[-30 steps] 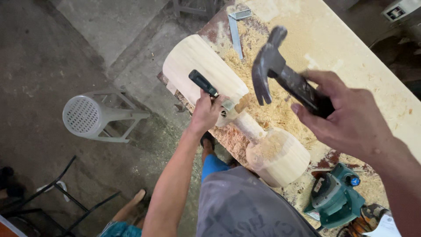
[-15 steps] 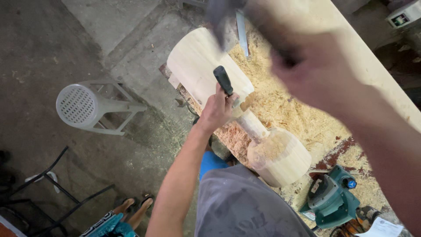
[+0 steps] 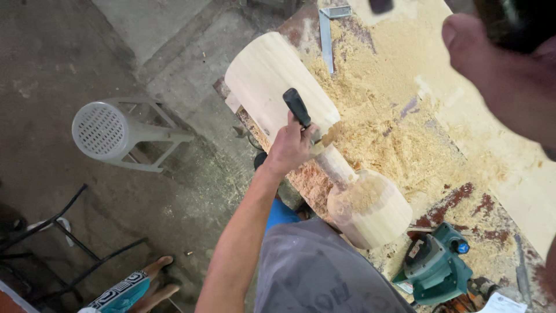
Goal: The person uses a chisel and hammer to carve a cylindrical wooden object on a workbench. They repeatedly strike the chisel to remove wood shavings and shape the piece.
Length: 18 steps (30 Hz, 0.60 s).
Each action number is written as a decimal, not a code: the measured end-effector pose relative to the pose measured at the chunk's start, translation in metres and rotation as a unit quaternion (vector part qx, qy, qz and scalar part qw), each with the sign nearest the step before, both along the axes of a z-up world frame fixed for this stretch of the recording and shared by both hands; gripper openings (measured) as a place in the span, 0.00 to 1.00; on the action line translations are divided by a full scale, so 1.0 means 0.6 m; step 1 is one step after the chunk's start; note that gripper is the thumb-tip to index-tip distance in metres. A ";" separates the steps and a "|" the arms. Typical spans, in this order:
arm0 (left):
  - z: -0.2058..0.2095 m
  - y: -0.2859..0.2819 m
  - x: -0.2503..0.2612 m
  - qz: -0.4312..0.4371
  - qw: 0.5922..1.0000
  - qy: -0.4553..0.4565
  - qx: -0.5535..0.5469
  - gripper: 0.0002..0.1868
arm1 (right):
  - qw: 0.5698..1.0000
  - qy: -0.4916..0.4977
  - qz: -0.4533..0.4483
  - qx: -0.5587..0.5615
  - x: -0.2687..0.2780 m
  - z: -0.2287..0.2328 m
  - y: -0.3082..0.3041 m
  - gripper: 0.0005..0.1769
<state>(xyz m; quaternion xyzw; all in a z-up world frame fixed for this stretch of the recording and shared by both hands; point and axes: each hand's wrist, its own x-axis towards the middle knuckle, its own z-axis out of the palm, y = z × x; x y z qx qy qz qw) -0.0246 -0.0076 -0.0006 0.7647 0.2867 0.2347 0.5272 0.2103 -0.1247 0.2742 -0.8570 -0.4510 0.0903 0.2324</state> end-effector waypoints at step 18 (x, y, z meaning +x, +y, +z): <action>-0.083 -0.031 -0.024 -0.035 0.991 0.062 0.113 0.25 | 0.967 0.016 0.183 -0.175 -0.104 -0.041 0.039 0.16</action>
